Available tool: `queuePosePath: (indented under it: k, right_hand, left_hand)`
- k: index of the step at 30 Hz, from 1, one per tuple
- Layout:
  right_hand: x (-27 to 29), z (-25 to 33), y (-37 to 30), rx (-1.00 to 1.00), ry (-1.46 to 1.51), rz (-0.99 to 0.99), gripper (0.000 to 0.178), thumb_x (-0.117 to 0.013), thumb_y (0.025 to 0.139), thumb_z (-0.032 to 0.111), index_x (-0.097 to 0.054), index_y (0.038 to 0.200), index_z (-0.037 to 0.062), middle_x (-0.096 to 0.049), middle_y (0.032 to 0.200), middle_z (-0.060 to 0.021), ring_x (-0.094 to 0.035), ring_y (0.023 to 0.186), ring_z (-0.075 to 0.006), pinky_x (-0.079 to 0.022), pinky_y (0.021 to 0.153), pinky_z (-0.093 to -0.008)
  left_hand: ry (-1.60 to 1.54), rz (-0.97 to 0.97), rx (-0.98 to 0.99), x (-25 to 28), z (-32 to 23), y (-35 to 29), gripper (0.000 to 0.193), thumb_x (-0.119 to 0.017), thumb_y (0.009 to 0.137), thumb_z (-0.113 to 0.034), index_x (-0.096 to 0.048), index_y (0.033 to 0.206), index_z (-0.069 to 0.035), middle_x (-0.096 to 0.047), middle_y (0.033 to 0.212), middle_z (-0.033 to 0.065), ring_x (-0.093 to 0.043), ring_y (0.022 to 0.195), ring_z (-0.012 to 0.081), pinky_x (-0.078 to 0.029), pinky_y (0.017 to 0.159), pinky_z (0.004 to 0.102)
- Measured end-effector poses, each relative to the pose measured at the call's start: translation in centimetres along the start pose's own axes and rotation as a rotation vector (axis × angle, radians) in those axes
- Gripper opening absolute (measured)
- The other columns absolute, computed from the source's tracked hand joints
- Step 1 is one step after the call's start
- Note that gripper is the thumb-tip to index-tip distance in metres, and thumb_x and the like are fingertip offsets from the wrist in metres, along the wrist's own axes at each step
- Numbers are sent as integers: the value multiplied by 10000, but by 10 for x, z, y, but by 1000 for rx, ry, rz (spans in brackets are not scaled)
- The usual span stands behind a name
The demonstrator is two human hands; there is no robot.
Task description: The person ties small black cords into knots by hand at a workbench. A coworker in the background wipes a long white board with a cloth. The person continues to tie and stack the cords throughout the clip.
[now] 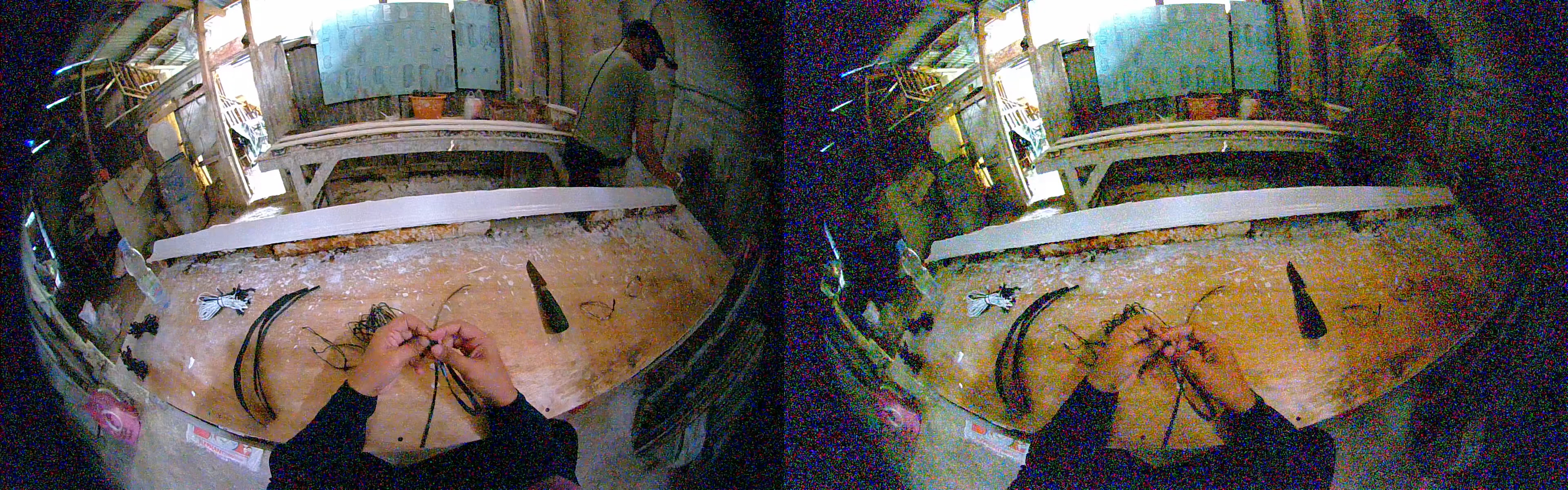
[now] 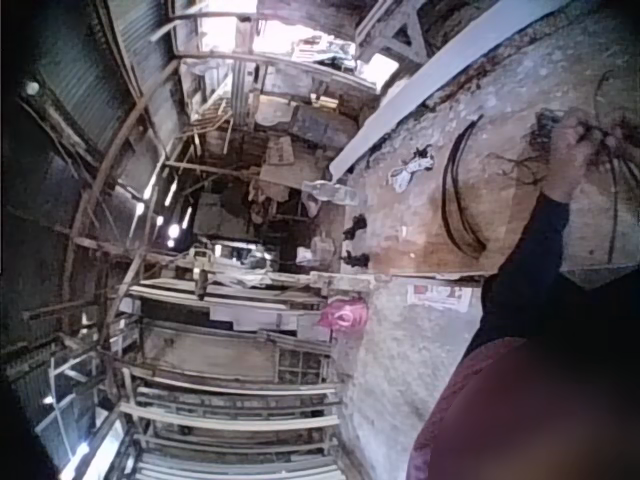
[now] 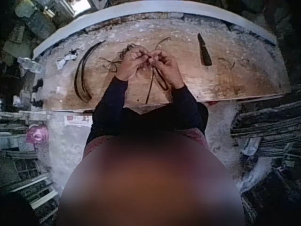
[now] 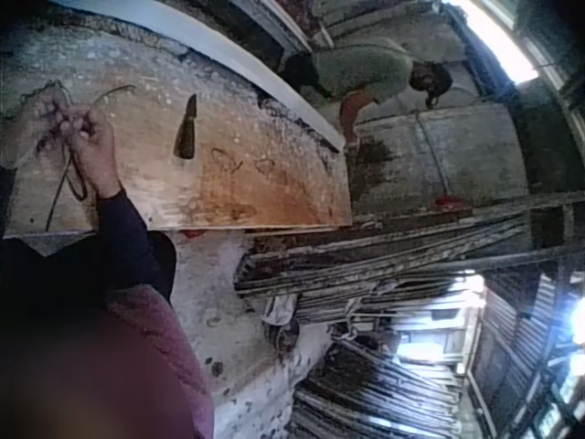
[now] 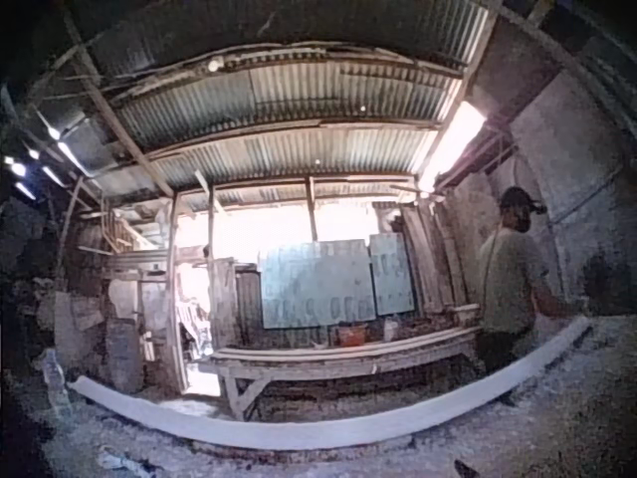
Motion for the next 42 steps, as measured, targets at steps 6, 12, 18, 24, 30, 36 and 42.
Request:
queuePosePath:
  k: [6, 12, 18, 24, 30, 36, 42]
  right_hand:
    - [-2, -4, -3, 113, -79, -25, 125, -521, 808, 42, -420, 874, 72, -478, 801, -11, -514, 771, -101, -427, 693, -246]
    - [2, -15, -5, 128, -171, 30, 126, -504, 810, 21, -397, 816, 87, -432, 773, -7, -481, 740, -100, -421, 695, -254]
    - [1, -15, -5, 87, -18, 41, 154, -508, 811, 7, -380, 806, 94, -424, 767, -6, -463, 706, -97, -415, 680, -245]
    - [1, -9, -3, 131, 15, -27, 166, -526, 807, 18, -378, 824, 91, -431, 770, -1, -470, 710, -93, -418, 657, -240]
    - [-1, -11, -3, 200, -129, -11, 174, -563, 790, 41, -398, 823, 85, -452, 782, -1, -495, 746, -101, -421, 673, -241]
    - [-2, -10, -2, 250, -322, -69, 212, -613, 752, 48, -437, 867, 76, -470, 791, -2, -490, 711, -96, -416, 659, -240]
    - [-1, -9, 0, 173, -485, -121, 170, -631, 727, 60, -547, 873, 38, -543, 710, -7, -498, 657, -88, -411, 620, -233]
  left_hand:
    - [41, -111, -122, 5, 8, 6, 43, -506, 817, -62, -486, 854, -71, -543, 757, -2, -517, 678, 67, -413, 577, 185]
    - [31, -179, -123, 11, 11, 5, 66, -505, 808, -30, -483, 857, -67, -534, 761, -5, -511, 692, 67, -413, 599, 192]
    - [76, -156, -253, 9, 8, 7, 88, -521, 803, -43, -478, 878, -56, -538, 767, 18, -516, 682, 85, -433, 605, 201]
    - [-259, 2, -88, 3, -1, -2, 277, -577, 787, -135, -492, 1034, -45, -553, 804, 22, -526, 666, 99, -469, 550, 235]
    - [-172, 20, 27, 3, 10, 1, 204, -589, 783, -155, -562, 945, -34, -596, 849, 45, -560, 664, 111, -478, 526, 237]
    - [-193, -27, -41, 7, 13, 1, 136, -569, 795, -123, -580, 899, -36, -603, 829, 39, -565, 661, 113, -477, 513, 241]
    - [7, -82, -107, 7, 4, 2, 144, -562, 802, -135, -587, 899, -31, -594, 789, 26, -541, 618, 92, -449, 536, 211]
Point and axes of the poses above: each hand's wrist, its own y-axis towards the middle knuckle, its own x-axis out of the back of the hand, z = x × y, the point moved 2 cm from there along y, towards the middle knuckle
